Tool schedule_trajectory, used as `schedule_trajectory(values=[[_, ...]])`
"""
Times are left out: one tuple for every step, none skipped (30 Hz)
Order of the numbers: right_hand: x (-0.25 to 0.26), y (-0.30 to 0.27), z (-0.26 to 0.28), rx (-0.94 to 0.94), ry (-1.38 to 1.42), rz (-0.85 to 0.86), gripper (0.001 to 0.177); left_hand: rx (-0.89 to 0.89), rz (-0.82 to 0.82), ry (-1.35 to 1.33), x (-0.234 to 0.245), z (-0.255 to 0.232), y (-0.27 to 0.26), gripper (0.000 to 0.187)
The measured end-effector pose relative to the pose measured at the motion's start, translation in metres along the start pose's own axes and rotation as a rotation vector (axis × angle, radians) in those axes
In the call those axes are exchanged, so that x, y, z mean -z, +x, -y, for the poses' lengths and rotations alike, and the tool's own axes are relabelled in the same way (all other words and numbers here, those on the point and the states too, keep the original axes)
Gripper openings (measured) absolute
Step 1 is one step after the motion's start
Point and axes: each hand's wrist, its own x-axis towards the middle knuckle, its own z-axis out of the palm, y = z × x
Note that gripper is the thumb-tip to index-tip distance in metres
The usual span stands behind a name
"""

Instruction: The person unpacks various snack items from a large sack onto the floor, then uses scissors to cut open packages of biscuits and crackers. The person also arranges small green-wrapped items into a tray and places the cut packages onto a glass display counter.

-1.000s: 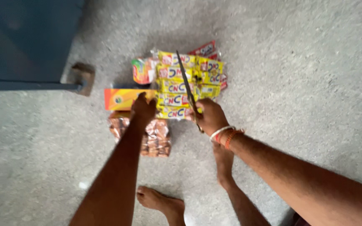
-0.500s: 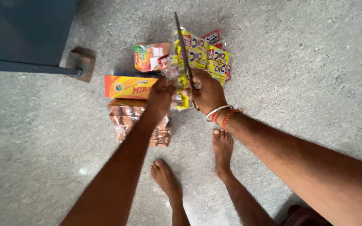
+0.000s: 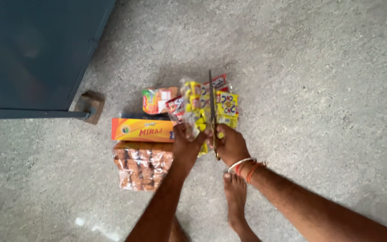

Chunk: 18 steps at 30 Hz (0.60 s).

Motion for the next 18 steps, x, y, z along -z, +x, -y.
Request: schedule_trajectory(values=[[-0.002,0.002,-0.003,-0.014,0.002,0.006,0.024,0.056,-0.009,0.037,0.000,0.001,0.002,0.069],[-0.005,0.003,-0.005,0.010,-0.009,0.004,0.024,0.117,-0.019,0.075,0.001,0.001,0.004,0.078],[-0.007,0.006,-0.007,0.035,-0.020,0.003,0.024,0.138,-0.043,0.085,0.002,0.003,0.007,0.082],[-0.010,0.008,-0.010,0.058,-0.032,0.000,0.023,0.161,-0.064,0.095,0.001,0.007,0.011,0.087],[-0.013,0.013,-0.014,0.080,-0.042,-0.010,0.023,0.185,-0.086,0.105,0.000,0.012,0.016,0.092],[-0.016,0.017,-0.019,0.098,-0.054,-0.018,0.023,0.189,-0.093,0.128,-0.002,0.019,0.022,0.097],[-0.020,0.022,-0.024,0.117,-0.065,-0.027,0.023,0.193,-0.100,0.150,-0.004,0.027,0.030,0.103],[-0.022,0.027,-0.029,0.172,-0.105,-0.063,0.023,0.200,-0.107,0.172,-0.006,0.034,0.036,0.108],[-0.024,0.032,-0.033,0.227,-0.146,-0.099,0.024,0.209,-0.114,0.236,-0.006,0.039,0.042,0.110],[-0.026,0.036,-0.036,0.284,-0.185,-0.134,0.024,0.216,-0.123,0.299,-0.005,0.043,0.046,0.113],[-0.027,0.040,-0.039,0.298,-0.194,-0.141,0.025,0.224,-0.132,0.363,-0.004,0.044,0.050,0.115],[-0.028,0.044,-0.041,0.311,-0.203,-0.145,0.026,0.254,-0.115,0.376,-0.002,0.045,0.052,0.122],[-0.029,0.048,-0.043,0.323,-0.213,-0.150,0.026,0.284,-0.099,0.389,0.000,0.044,0.056,0.129],[-0.029,0.052,-0.045,0.309,-0.218,-0.143,0.032,0.316,-0.081,0.400,0.000,0.042,0.059,0.136],[-0.031,0.055,-0.047,0.295,-0.224,-0.136,0.038,0.342,-0.073,0.430,-0.001,0.040,0.064,0.132],[-0.031,0.057,-0.049,0.280,-0.230,-0.131,0.045,0.366,-0.061,0.460,-0.003,0.037,0.069,0.129],[-0.032,0.060,-0.051,0.301,-0.208,-0.123,0.046,0.390,-0.050,0.490,-0.004,0.036,0.073,0.127],[-0.033,0.062,-0.053,0.322,-0.184,-0.116,0.048,0.415,-0.051,0.477,-0.006,0.034,0.076,0.126]])
